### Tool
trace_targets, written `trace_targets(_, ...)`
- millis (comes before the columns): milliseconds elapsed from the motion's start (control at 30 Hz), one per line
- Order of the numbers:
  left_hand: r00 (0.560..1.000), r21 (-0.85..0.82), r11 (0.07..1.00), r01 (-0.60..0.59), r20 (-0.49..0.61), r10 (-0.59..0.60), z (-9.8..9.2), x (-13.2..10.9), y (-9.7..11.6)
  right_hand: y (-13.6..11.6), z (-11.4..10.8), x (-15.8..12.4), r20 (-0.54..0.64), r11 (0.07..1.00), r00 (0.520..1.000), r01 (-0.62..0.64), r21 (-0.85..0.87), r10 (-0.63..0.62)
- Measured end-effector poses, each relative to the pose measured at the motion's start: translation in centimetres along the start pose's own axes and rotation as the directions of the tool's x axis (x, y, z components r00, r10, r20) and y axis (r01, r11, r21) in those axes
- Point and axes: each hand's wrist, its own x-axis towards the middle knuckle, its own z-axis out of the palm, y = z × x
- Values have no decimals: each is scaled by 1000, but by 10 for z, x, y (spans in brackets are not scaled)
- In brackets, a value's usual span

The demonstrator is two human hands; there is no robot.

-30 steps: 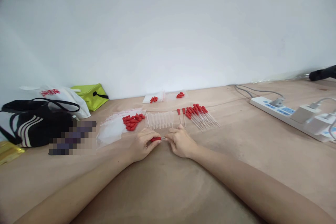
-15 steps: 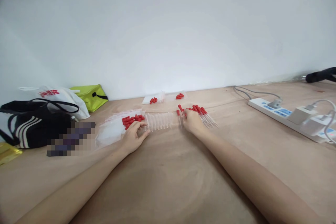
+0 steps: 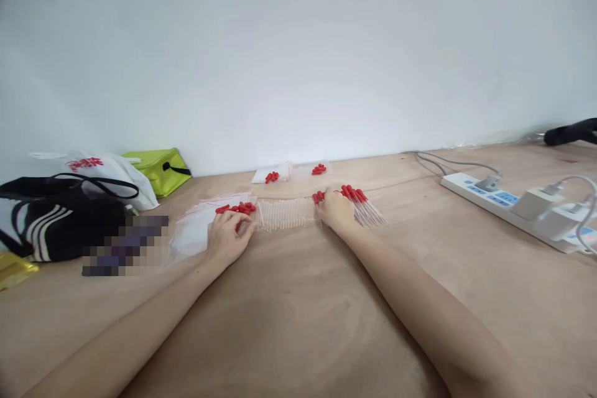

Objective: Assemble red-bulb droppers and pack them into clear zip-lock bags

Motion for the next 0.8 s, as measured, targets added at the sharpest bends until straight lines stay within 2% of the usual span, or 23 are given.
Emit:
trace_targets(100, 992, 107, 988, 114, -60, -108, -2, 6, -9, -9, -4, -5, -6, 997, 998, 54, -45, -55)
trace_targets(233, 987, 157, 974, 163, -34, -159, -4, 9, -18, -26, -6, -11, 93, 997, 994, 61, -38, -57)
trace_targets(333, 988, 172, 973, 154, -23, -152, -4, 9, -20, -35, -5, -12, 151, 998, 988, 32, -50, -24)
trace_targets(567, 995, 206, 976, 72, 51, -84, -5, 7, -22, -40, -3, -5, 172, 999, 985, 7, -53, 3)
trace_targets(800, 999, 71, 996, 45, 23, -47, 1, 9, -31, -43, -1, -4, 176, 999, 984, 13, -46, -4)
